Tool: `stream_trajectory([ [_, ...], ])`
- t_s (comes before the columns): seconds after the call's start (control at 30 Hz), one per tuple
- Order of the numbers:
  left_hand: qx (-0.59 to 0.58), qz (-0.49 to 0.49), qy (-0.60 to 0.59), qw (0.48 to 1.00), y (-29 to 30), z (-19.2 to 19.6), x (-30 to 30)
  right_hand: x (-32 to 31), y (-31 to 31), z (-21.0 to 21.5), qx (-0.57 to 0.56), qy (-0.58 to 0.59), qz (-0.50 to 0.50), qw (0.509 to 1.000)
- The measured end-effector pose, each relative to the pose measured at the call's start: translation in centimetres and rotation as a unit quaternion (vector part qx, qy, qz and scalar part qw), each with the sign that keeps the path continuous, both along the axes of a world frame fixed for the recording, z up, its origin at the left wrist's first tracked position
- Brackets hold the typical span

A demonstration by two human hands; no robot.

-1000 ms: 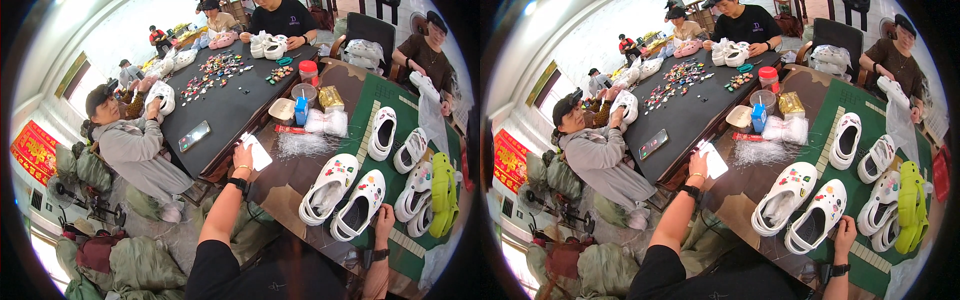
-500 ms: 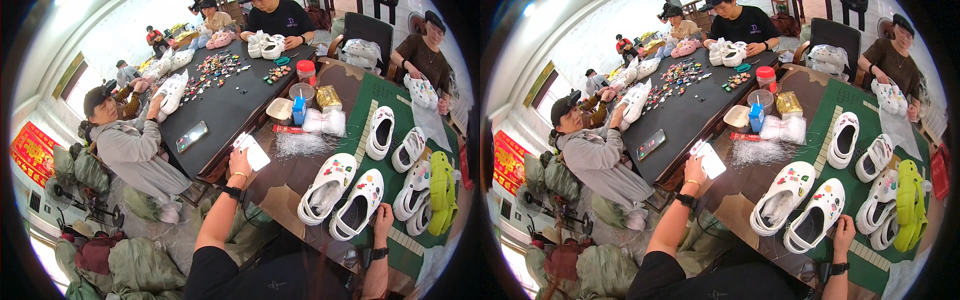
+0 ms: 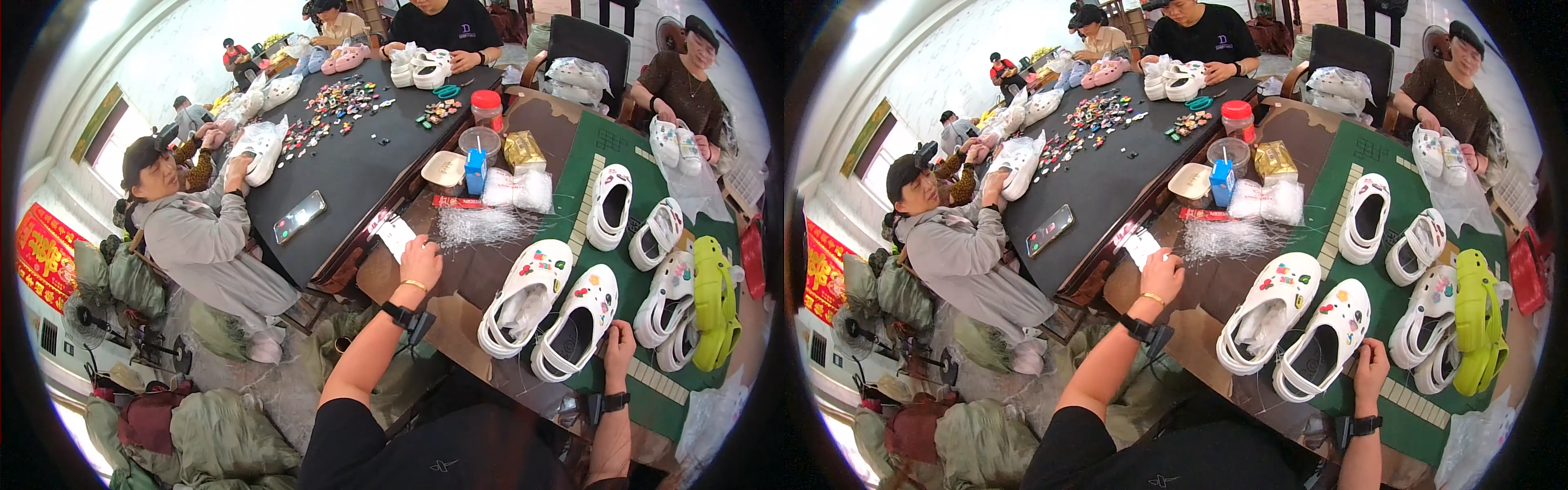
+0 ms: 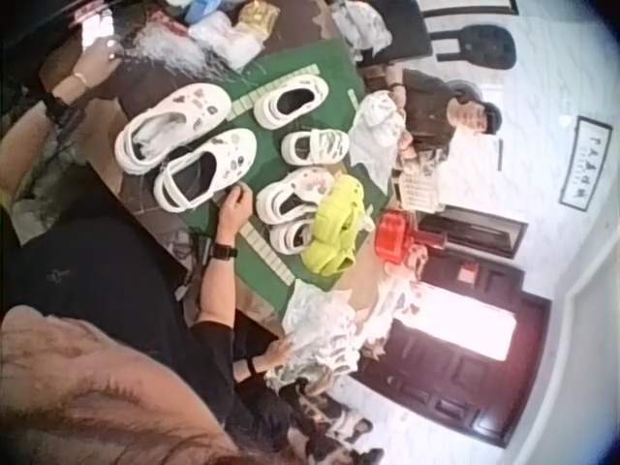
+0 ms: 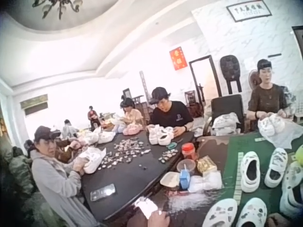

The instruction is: Manually attaching decorative charms and liners to foam clogs at an assembly table.

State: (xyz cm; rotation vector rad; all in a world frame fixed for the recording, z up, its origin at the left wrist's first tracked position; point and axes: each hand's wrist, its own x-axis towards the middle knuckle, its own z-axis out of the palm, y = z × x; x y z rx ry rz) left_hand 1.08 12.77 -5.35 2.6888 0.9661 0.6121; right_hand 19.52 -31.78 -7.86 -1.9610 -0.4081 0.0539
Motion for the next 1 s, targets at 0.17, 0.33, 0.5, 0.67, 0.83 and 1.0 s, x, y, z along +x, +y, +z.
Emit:
stream_trajectory([
  [0.17, 0.054, -0.013, -0.001, 0.998, -1.3, -0.6, 2.4, -0.1, 0.0, 0.3, -0.002, -0.009, -0.003, 1.000],
  [0.33, 0.081, 0.005, 0.021, 0.996, -1.6, -1.8, 3.1, 0.0, 0.0, -0.1, -0.005, -0.021, -0.004, 1.000],
  [0.5, 0.070, 0.009, 0.004, 0.997, -1.9, -1.5, 2.9, -0.9, 0.9, 2.1, 0.006, -0.016, 0.005, 1.000],
  [0.67, 0.061, 0.011, -0.040, 0.997, -2.6, 0.1, 2.9, -0.2, 0.2, 0.3, 0.024, -0.053, 0.007, 0.998],
  [0.83, 0.006, 0.033, -0.084, 0.996, -2.4, 1.1, 2.7, -0.3, 0.3, 0.4, 0.012, -0.042, 0.007, 0.999],
  [1.0, -0.032, 0.006, -0.060, 0.998, -2.1, 0.8, 2.3, -0.4, 0.4, 0.5, 0.019, -0.050, 0.010, 0.998],
])
